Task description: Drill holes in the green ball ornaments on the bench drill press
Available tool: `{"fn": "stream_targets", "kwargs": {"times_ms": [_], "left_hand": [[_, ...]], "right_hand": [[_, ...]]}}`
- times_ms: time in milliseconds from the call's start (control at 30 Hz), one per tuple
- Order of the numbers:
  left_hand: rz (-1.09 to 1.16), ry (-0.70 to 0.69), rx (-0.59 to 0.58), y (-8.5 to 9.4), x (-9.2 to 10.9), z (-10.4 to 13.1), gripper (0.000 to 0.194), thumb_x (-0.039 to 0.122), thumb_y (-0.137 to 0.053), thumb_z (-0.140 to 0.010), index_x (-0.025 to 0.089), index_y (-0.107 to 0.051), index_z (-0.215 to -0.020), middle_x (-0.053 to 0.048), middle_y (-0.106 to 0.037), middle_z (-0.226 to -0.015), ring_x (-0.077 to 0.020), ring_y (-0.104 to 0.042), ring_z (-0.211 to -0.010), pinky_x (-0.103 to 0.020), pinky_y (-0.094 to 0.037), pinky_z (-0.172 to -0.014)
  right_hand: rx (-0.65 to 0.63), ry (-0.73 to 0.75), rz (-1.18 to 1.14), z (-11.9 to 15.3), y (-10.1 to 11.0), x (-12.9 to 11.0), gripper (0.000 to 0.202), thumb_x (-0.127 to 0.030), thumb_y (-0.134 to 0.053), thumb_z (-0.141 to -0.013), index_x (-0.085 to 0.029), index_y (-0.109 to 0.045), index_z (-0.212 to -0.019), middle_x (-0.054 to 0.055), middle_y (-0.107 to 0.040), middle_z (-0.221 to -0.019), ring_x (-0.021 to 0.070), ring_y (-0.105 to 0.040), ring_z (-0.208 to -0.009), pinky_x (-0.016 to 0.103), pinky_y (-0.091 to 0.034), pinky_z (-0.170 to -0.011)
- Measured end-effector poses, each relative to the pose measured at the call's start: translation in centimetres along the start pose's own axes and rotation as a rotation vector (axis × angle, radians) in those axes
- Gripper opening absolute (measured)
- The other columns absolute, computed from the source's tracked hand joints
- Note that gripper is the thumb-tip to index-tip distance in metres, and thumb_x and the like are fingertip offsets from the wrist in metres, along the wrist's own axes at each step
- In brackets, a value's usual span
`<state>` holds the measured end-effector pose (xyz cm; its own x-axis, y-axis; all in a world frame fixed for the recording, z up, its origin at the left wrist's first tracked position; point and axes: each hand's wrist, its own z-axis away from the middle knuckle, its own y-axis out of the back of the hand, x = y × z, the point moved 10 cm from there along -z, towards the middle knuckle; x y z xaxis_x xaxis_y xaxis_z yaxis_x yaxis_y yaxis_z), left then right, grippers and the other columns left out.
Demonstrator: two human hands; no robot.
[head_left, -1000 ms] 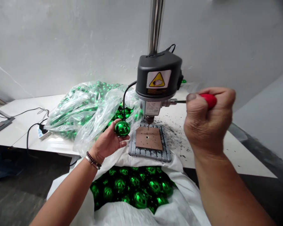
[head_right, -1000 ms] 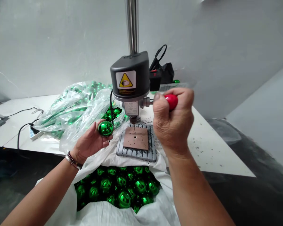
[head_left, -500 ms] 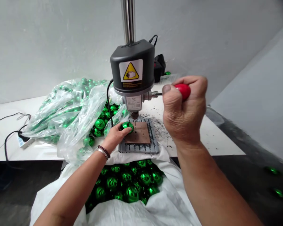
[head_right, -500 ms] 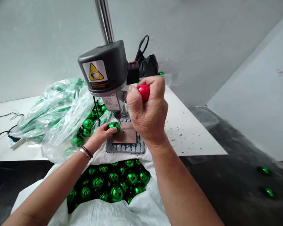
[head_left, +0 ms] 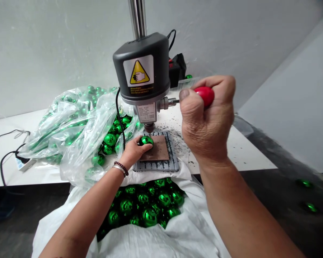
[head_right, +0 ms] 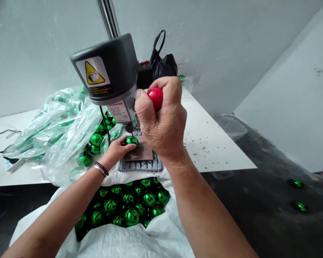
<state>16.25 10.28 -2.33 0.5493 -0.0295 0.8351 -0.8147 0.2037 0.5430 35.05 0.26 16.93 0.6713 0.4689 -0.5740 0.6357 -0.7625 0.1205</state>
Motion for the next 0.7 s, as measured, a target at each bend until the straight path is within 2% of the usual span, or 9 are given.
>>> {"fn": "stream_targets", "kwargs": {"times_ms": [133,333,500,700], "left_hand": [[-0.117,-0.026,0.041,0.0,0.5,-0.2,0.055,0.032,-0.076,-0.068,0.018,-0.064,-0.119,-0.008,-0.07,-0.107,-0.0259,-0.063,-0.1,-0.04,-0.045,-0.095],[-0.17,-0.216,0.074,-0.8,2.0,0.0,0.054,0.026,-0.079,-0.064,0.018,-0.064,-0.116,-0.01,-0.065,-0.121,-0.0278,-0.058,-0.114,-0.039,-0.041,-0.103],[-0.064,-0.195,-0.006,-2.2,1.2,-0.3,0.055,0.026,-0.077,-0.066,0.02,-0.063,-0.118,-0.004,-0.07,-0.107,-0.0241,-0.063,-0.1,-0.035,-0.047,-0.093],[-0.011,-0.161,-0.023,-2.4,0.6,-0.2,0.055,0.026,-0.076,-0.066,0.021,-0.063,-0.119,-0.001,-0.071,-0.097,-0.0218,-0.064,-0.089,-0.031,-0.048,-0.082]], "right_hand": [[-0.009,0.006,0.004,0.0,0.0,-0.1,0.03,-0.048,-0.041,-0.092,-0.019,-0.043,-0.093,0.001,-0.046,-0.09,0.0068,-0.053,-0.086,0.021,-0.05,-0.069],[0.006,-0.028,-0.025,-0.1,0.1,-0.1,0.021,-0.039,-0.046,-0.089,-0.018,-0.044,-0.09,0.0,-0.047,-0.086,0.0045,-0.049,-0.076,0.016,-0.043,-0.061],[0.041,-0.015,-0.018,-0.2,0.4,-0.1,0.02,-0.036,-0.048,-0.086,-0.016,-0.047,-0.088,-0.001,-0.05,-0.081,0.0035,-0.044,-0.07,0.016,-0.039,-0.057],[0.053,0.004,0.008,-0.4,0.6,-0.4,0.015,-0.032,-0.049,-0.083,-0.017,-0.045,-0.081,-0.002,-0.049,-0.073,0.0033,-0.041,-0.064,0.018,-0.038,-0.059]]}}
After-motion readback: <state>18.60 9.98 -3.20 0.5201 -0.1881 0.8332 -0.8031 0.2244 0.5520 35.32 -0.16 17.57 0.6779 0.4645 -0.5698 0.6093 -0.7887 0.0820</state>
